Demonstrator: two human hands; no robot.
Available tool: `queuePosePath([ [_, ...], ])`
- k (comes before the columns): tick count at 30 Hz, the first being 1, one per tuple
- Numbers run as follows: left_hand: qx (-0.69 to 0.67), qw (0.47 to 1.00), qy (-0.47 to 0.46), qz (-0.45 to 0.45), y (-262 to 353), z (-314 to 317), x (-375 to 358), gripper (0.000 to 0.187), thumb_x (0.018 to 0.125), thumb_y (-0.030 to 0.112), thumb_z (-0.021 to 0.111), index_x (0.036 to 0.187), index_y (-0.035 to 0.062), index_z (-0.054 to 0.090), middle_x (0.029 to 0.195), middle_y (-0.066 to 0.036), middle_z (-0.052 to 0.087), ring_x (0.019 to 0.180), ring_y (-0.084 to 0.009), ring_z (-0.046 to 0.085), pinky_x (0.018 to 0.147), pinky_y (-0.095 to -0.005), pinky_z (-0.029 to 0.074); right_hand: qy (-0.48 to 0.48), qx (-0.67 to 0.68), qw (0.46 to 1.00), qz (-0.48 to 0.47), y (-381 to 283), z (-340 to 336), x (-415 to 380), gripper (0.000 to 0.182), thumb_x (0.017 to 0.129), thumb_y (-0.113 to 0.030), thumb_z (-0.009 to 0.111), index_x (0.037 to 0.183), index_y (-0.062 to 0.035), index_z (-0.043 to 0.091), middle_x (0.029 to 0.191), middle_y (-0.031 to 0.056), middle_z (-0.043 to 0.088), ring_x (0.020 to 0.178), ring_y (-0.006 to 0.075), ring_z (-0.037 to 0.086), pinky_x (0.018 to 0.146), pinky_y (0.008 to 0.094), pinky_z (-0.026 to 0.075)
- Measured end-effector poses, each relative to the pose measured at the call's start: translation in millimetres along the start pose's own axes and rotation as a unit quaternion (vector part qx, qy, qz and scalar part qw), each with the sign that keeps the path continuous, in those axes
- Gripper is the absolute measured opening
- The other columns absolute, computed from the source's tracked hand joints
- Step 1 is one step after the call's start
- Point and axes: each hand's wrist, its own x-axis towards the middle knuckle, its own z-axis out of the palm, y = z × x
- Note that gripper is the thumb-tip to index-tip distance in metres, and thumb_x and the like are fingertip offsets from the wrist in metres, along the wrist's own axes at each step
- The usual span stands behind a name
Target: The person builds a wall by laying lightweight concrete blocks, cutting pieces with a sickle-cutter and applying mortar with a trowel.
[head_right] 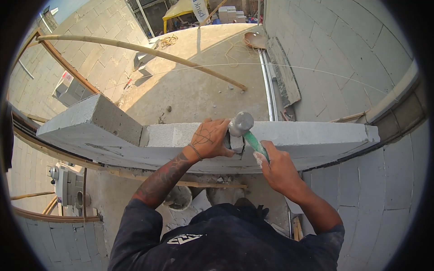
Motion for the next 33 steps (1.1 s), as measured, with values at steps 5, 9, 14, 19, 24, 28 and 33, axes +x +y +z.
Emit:
queuePosePath([
  [5,0.004,1.000,0.012,0.010,1.4,-3.4,0.3,0.070,0.052,0.035,0.078,0.106,-0.0001,0.050,0.091,-0.015,0.058,0.087,-0.0296,0.056,0.079,-0.0356,0.039,-0.051,-0.008,0.998,-0.020,12.9,-7.4,10.0,0.023,0.085,-0.007,0.051,0.104,0.0054,0.047,0.070,0.0271,0.055,0.069,0.0450,0.056,0.059,0.0433,0.043],
  [9,0.001,1.000,-0.009,0.011,-1.9,0.7,-1.8,0.083,0.050,0.039,0.079,0.113,-0.0025,0.046,0.104,-0.019,0.055,0.101,-0.0296,0.052,0.091,-0.0380,0.036,-0.002,0.041,0.999,-0.031,35.1,-6.8,1.3,0.028,0.080,-0.007,0.058,0.103,0.0044,0.048,0.070,0.0235,0.057,0.067,0.0389,0.061,0.059,0.0402,0.046],
  [14,0.059,0.996,0.039,-0.054,8.8,-25.5,-24.2,0.095,0.049,0.045,0.080,0.120,-0.0030,0.042,0.120,-0.018,0.047,0.119,-0.0304,0.040,0.106,-0.0432,0.023,0.077,-0.106,0.977,-0.169,96.2,5.3,-42.5,0.033,0.068,-0.009,0.072,0.094,-0.0020,0.053,0.069,0.0113,0.060,0.061,0.0215,0.061,0.061,0.0340,0.047],
  [19,0.027,0.995,0.023,-0.094,14.1,-28.0,-31.1,0.092,0.051,0.047,0.079,0.122,0.0000,0.044,0.120,-0.016,0.046,0.121,-0.0306,0.038,0.108,-0.0462,0.019,-0.067,0.054,0.990,-0.112,126.3,23.2,-93.8,0.020,0.059,-0.011,0.074,0.070,-0.0070,0.058,0.059,0.0043,0.055,0.050,0.0233,0.056,0.062,0.0353,0.047],
  [24,0.003,0.996,0.014,-0.089,21.6,-21.8,-16.7,0.088,0.050,0.049,0.081,0.120,0.0072,0.046,0.117,-0.012,0.048,0.115,-0.0278,0.044,0.106,-0.0505,0.023,-0.177,0.109,0.976,-0.059,137.8,37.3,-96.7,0.024,0.058,-0.017,0.071,0.077,-0.0047,0.062,0.063,0.0092,0.061,0.054,0.0243,0.060,0.051,0.0360,0.046],
  [28,-0.028,0.994,-0.007,-0.106,23.4,-19.7,-14.4,0.078,0.055,0.044,0.078,0.117,0.0066,0.051,0.109,-0.012,0.052,0.112,-0.0274,0.046,0.105,-0.0479,0.025,-0.202,0.103,0.973,0.036,162.3,52.4,-114.3,0.032,0.060,-0.016,0.071,0.090,-0.0059,0.064,0.069,0.0118,0.062,0.060,0.0281,0.062,0.059,0.0383,0.049],
  [33,-0.038,0.992,-0.026,-0.120,27.1,-22.1,-14.4,0.073,0.054,0.037,0.079,0.116,0.0084,0.052,0.109,-0.007,0.055,0.111,-0.0235,0.048,0.104,-0.0466,0.028,-0.277,0.097,0.935,0.199,179.0,42.5,-127.6,0.032,0.067,-0.021,0.070,0.093,-0.0040,0.063,0.087,0.0185,0.062,0.082,0.0353,0.060,0.072,0.0418,0.047],
])
